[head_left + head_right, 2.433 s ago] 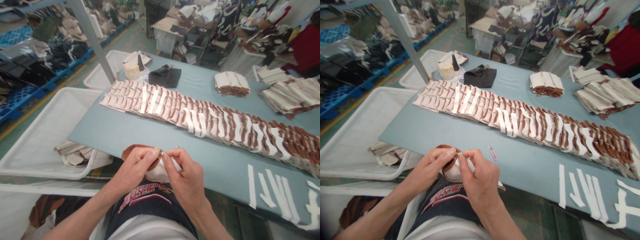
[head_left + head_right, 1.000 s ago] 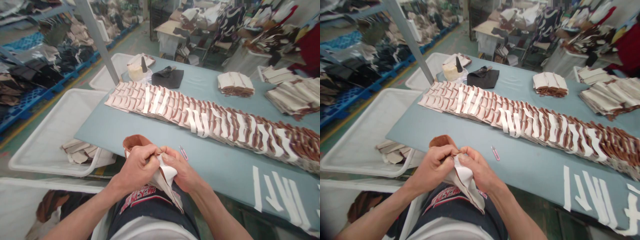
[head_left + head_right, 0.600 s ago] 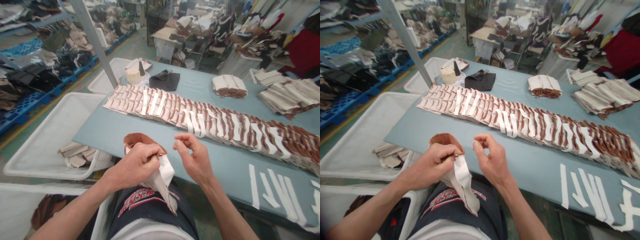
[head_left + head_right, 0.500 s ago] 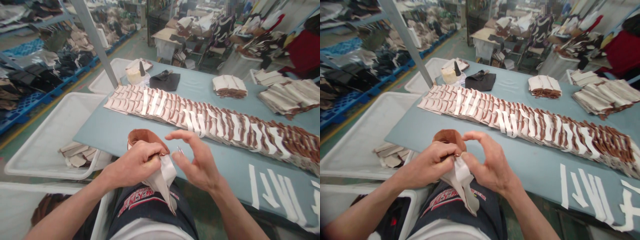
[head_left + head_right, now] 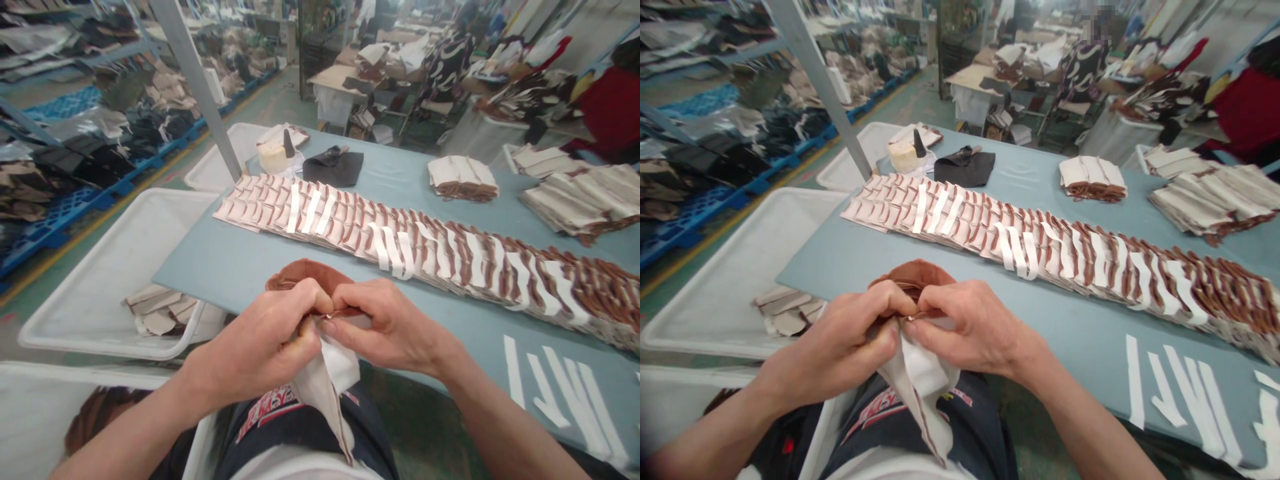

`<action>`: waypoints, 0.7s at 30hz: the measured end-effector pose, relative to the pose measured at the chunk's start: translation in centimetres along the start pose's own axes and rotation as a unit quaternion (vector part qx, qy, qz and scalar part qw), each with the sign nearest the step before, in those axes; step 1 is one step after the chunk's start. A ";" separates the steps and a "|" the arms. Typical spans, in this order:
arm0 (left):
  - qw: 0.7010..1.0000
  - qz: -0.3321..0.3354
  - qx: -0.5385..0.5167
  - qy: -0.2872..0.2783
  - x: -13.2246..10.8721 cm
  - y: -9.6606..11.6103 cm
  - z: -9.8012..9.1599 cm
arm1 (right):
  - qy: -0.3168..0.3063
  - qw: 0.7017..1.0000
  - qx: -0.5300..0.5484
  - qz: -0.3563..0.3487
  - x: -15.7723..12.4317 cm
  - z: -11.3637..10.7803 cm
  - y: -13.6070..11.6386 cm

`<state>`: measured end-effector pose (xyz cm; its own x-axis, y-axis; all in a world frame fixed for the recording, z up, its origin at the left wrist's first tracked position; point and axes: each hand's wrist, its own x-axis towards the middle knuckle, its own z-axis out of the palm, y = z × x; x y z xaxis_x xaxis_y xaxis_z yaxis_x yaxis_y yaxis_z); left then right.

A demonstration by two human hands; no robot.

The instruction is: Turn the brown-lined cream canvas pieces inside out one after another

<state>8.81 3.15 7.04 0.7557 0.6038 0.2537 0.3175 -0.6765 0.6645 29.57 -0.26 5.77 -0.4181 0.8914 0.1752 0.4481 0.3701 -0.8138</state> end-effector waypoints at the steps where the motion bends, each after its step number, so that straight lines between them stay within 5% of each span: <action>1: 1.000 0.014 0.004 0.008 -0.2 -0.3 0.2 | -0.003 0.999 0.042 0.017 0.0 0.1 0.0; 6: 0.990 0.128 -0.020 0.063 -1.0 -1.9 1.8 | -0.042 0.947 0.285 0.144 -0.5 1.4 0.0; 11: 0.979 0.187 0.001 0.087 -1.5 -3.1 3.2 | -0.003 0.867 0.466 0.178 -1.8 3.8 0.8; 17: 0.954 0.218 0.069 0.194 -1.5 -4.2 4.8 | 0.128 0.795 0.552 0.217 -1.4 6.7 0.8; 21: 0.957 0.211 0.065 0.189 -1.1 -4.4 5.6 | 0.182 0.793 0.532 0.235 -1.5 6.2 1.3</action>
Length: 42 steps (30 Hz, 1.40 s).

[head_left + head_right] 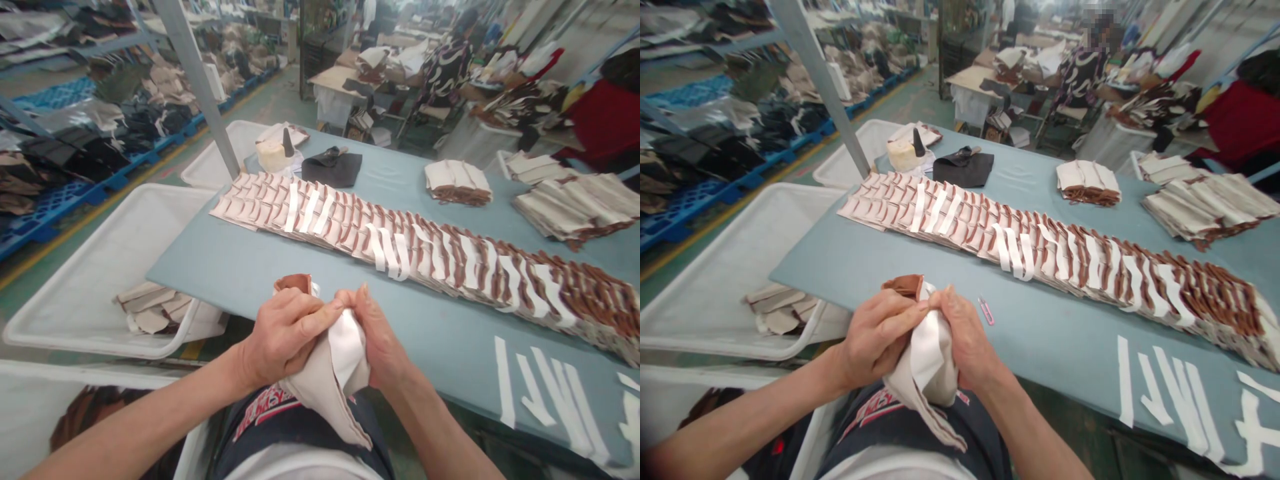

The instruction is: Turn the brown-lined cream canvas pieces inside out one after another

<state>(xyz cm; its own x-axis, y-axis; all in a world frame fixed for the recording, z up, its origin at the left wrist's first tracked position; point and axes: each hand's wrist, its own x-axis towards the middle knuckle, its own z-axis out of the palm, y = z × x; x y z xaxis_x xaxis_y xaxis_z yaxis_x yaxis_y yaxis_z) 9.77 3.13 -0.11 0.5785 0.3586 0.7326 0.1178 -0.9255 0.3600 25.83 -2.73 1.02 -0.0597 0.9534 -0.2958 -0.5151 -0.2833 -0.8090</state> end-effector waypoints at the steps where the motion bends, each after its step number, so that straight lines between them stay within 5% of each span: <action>1: 1.000 -0.007 -0.017 -0.011 0.1 0.1 -0.1 | -0.010 1.000 -0.015 -0.001 -0.2 -0.4 -0.5; 7: 0.984 -0.062 -0.149 -0.072 1.6 1.6 -3.0 | -0.135 0.959 -0.247 -0.041 -2.7 -1.4 -4.8; 11: 0.940 -0.245 -0.144 -0.187 3.7 2.3 -4.9 | -0.107 0.879 -0.445 -0.135 -3.1 -0.5 -6.4; 15: 0.897 -0.293 -0.189 -0.271 5.6 2.4 -5.6 | -0.102 0.839 -0.510 -0.159 -2.8 -0.2 -6.7; 29: 0.830 -0.411 -0.274 -0.260 6.1 3.2 -4.1 | -0.071 0.814 -0.533 -0.221 -3.9 -0.8 -6.6; 42: 0.804 -0.446 -0.289 -0.268 5.6 3.6 -4.0 | -0.115 0.599 -0.685 -0.398 -4.5 -0.5 -7.5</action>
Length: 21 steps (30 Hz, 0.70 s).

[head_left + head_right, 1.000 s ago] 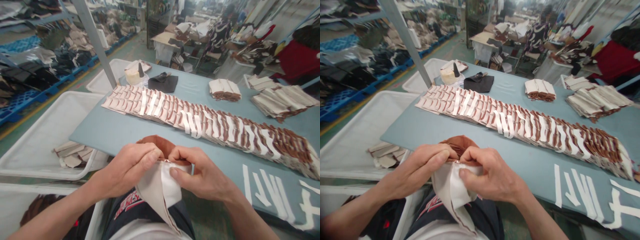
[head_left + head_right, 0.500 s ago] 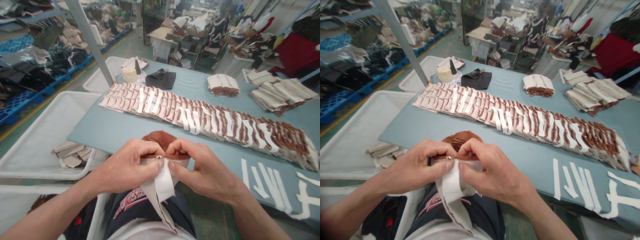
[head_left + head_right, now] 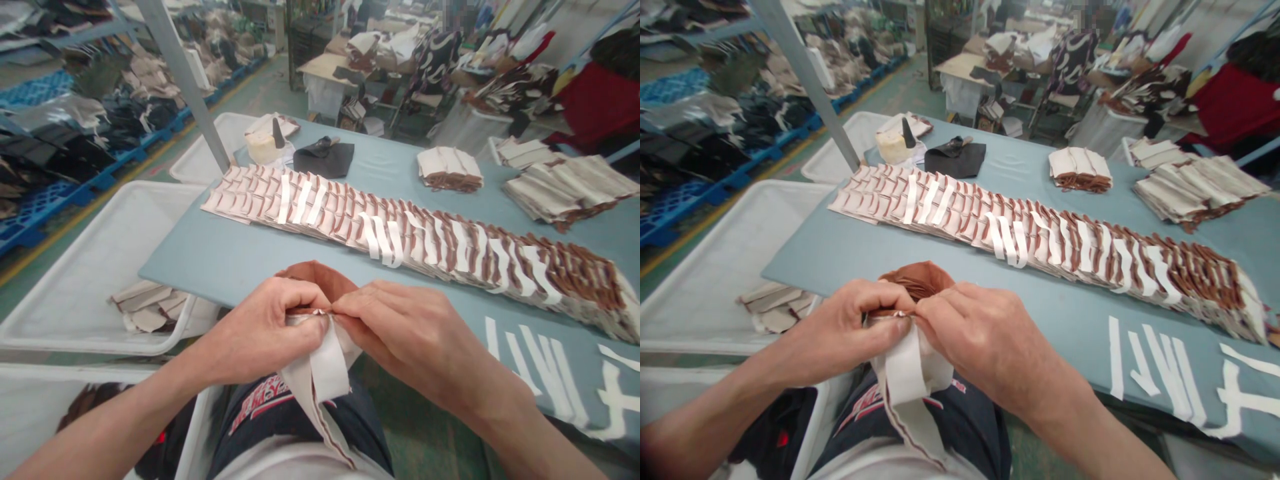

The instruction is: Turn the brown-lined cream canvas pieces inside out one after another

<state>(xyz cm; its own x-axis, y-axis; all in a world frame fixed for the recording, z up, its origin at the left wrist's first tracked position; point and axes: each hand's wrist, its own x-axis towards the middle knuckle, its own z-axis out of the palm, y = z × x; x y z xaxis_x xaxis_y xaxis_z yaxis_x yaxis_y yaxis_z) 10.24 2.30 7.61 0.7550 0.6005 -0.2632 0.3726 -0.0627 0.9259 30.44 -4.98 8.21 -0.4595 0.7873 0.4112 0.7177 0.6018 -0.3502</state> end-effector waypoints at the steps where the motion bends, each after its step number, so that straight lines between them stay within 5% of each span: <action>1: 1.000 -0.002 0.004 0.003 0.0 0.0 0.0 | -0.010 1.000 -0.016 -0.006 0.0 0.0 -0.1; 5: 1.000 0.001 0.025 0.016 0.0 -0.2 0.2 | -0.040 0.995 -0.086 -0.034 0.2 0.1 -0.5; 9: 0.999 0.006 0.030 0.027 -0.3 -0.3 0.5 | 0.003 0.990 -0.134 -0.048 0.4 0.8 -0.5; 21: 0.998 -0.024 0.010 0.054 -0.4 -0.5 1.2 | 0.052 0.993 -0.064 -0.080 -0.2 2.1 1.0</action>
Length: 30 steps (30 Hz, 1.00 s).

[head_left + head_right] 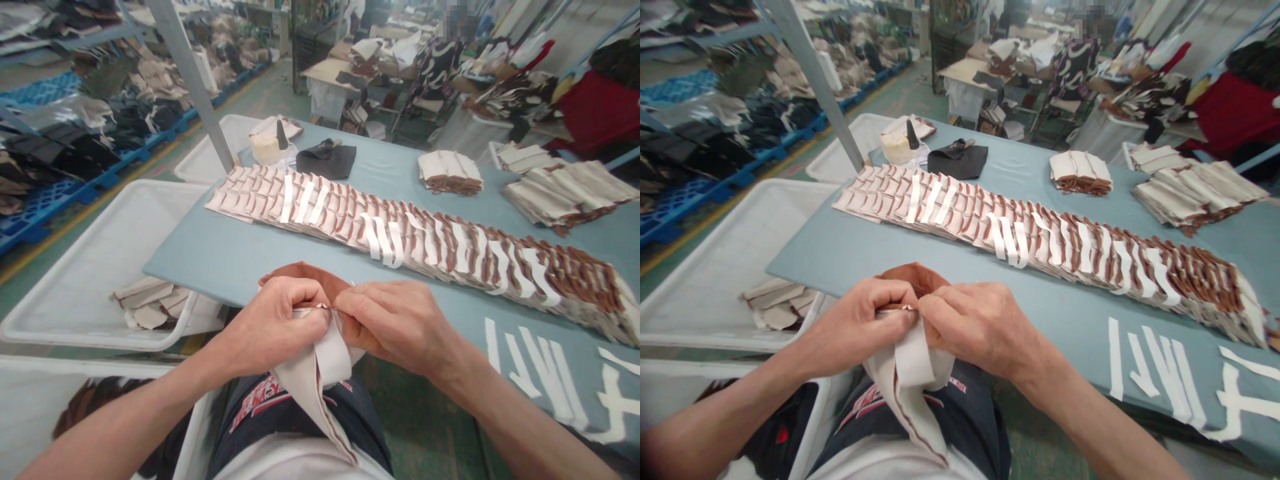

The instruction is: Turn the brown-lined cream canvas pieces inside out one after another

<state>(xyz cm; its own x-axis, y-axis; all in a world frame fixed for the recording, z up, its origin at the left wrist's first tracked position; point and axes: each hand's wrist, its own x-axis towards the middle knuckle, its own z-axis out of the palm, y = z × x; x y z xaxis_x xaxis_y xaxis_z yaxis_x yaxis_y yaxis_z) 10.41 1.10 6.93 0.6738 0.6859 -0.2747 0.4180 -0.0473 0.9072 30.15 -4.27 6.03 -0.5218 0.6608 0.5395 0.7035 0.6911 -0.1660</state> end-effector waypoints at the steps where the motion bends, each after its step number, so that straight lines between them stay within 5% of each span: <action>1: 1.000 -0.002 -0.001 0.001 0.0 0.0 0.1 | -0.001 1.000 0.000 0.002 0.0 0.0 0.1; 20: 0.998 0.029 0.053 0.018 -0.5 0.8 0.3 | 0.009 0.999 0.024 0.033 -0.7 -0.4 -0.1; 30: 1.000 0.007 0.013 0.013 0.0 0.3 0.9 | 0.012 0.999 0.032 -0.043 -0.6 0.2 0.4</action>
<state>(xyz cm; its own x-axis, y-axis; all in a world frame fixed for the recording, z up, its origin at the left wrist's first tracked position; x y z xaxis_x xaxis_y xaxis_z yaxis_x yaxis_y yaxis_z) 11.08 0.45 6.97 0.6636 0.7040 -0.2529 0.4243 -0.0758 0.9024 30.69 -4.32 5.50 -0.5664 0.5924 0.5729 0.6242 0.7623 -0.1711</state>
